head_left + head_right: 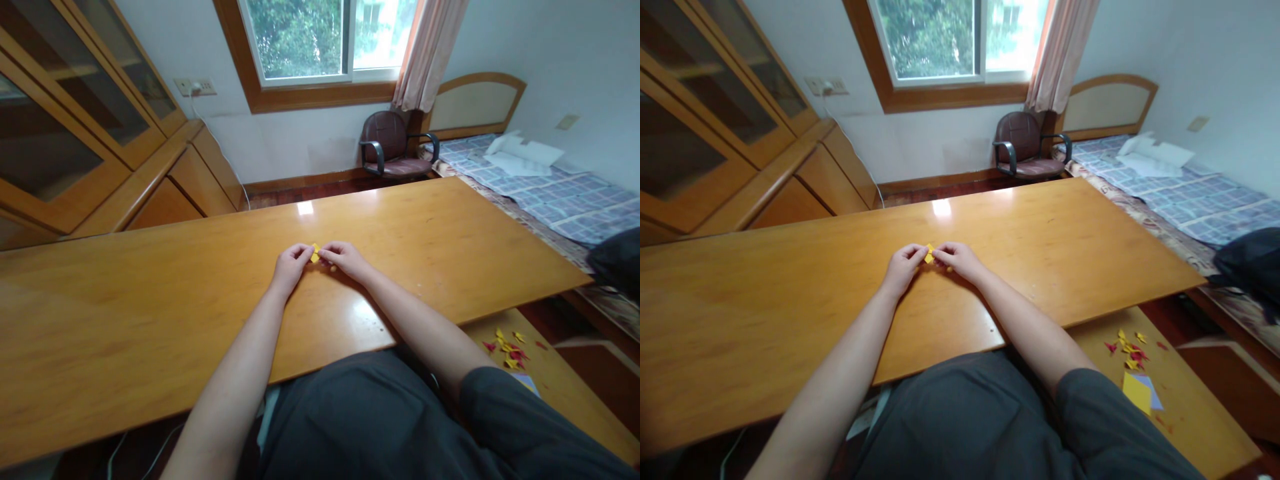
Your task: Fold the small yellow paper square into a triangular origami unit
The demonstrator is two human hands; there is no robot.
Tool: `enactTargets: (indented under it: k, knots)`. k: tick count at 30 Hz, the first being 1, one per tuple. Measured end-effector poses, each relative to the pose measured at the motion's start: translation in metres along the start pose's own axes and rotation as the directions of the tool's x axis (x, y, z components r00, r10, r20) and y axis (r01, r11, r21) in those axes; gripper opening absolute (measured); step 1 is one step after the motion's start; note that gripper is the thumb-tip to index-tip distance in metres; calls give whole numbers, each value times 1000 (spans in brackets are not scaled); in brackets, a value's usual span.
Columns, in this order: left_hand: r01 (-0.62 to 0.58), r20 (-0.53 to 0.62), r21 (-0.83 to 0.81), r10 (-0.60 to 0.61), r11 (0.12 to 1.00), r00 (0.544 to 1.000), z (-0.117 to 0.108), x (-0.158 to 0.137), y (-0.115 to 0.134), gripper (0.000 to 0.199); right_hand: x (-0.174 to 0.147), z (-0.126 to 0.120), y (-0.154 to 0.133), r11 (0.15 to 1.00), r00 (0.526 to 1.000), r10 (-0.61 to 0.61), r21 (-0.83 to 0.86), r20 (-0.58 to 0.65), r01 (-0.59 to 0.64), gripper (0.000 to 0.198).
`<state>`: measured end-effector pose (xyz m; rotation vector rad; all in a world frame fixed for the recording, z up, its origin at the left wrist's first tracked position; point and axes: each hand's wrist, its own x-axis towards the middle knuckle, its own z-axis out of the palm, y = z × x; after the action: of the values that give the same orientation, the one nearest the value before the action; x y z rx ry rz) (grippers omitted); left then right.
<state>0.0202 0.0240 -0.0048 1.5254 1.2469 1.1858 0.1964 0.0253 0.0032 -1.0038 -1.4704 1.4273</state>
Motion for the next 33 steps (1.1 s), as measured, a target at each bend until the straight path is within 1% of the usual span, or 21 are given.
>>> enactTargets:
  k: [5, 10, 17, 24, 30, 33]
  knots:
    - [4, 10, -1, -4, 1000, 1000, 0, 1, -2, 32, 0, -1, 3, 1000, 1000, -14, -12, 2, 14, 37]
    - [9, 25, -32, -9, 999, 1000, -1, 1, 2, 34, -1, -1, 3, 1000, 1000, -2, -9, -2, 1, 39]
    - [14, 59, -72, -10, 997, 998, 0, -1, 1, 29, -2, 0, -1, 1000, 1000, -4, -17, -9, 3, 40]
    - [47, 43, -85, -44, 995, 998, 0, 1, 1, 33, 0, -2, 6, 1000, 999, -17, -21, 28, 18, 36]
    - [40, 24, -110, -37, 993, 999, -1, 2, 0, 32, -2, -3, -1, 1000, 999, -20, 12, 29, 20, 29]
    - [38, 18, -118, -36, 992, 999, 0, 2, -2, 31, -2, -2, -3, 1000, 1000, -8, 8, 11, 8, 29]
